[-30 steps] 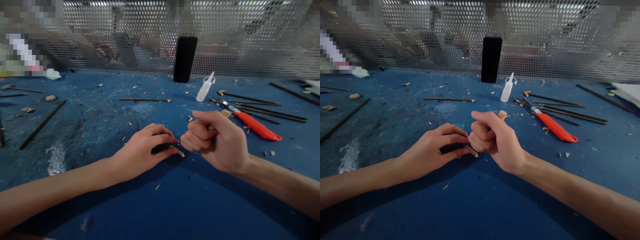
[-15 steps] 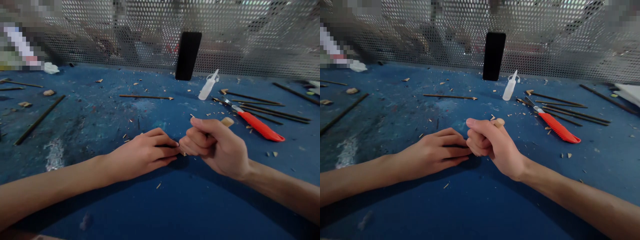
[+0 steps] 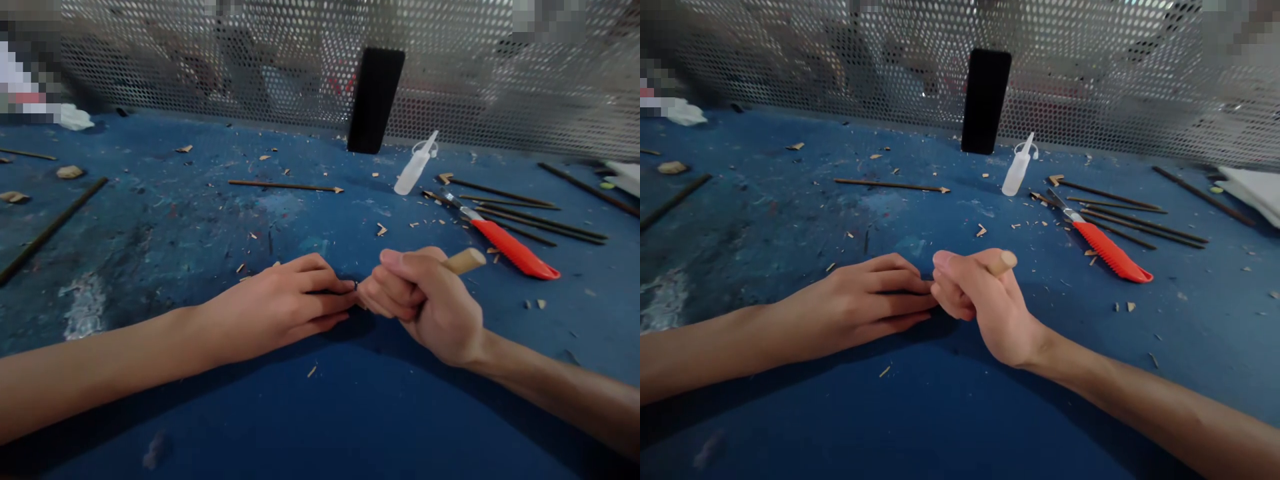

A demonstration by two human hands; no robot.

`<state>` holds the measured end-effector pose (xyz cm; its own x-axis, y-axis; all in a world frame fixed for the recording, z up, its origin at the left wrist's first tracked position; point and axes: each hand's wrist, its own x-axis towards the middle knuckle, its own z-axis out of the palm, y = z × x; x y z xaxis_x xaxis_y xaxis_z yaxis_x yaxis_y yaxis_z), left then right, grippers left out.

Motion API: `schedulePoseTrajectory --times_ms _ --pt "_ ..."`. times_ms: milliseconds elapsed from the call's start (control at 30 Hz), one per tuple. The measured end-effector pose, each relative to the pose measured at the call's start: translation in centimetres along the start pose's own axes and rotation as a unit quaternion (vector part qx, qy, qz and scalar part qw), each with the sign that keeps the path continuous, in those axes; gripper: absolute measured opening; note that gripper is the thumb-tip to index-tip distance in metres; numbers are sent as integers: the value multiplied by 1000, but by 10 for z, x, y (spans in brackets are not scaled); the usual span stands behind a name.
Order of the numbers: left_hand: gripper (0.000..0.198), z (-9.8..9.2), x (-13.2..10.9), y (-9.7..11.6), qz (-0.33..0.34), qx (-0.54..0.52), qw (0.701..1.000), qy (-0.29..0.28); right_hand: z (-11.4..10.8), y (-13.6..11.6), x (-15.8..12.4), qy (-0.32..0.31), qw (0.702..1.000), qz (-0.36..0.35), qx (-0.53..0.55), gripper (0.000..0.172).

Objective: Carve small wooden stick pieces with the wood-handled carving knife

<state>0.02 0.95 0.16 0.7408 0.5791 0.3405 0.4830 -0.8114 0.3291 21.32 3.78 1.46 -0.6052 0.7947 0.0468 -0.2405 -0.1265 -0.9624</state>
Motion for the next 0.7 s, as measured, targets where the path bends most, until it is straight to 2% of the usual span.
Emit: schedulePoseTrajectory --times_ms 200,333,500,700 --pt "27 0 0 0 24 0 1000 9 -3 -3 11 2 995 61 82 54" --pt "29 0 -1 0 16 13 1000 8 -5 -13 19 31 985 102 137 53" --pt "32 0 -3 -1 7 -9 1000 5 -5 -23 14 -17 991 63 120 54" --pt "27 2 -3 -3 12 -14 1000 22 -7 -16 9 -38 996 47 69 55"
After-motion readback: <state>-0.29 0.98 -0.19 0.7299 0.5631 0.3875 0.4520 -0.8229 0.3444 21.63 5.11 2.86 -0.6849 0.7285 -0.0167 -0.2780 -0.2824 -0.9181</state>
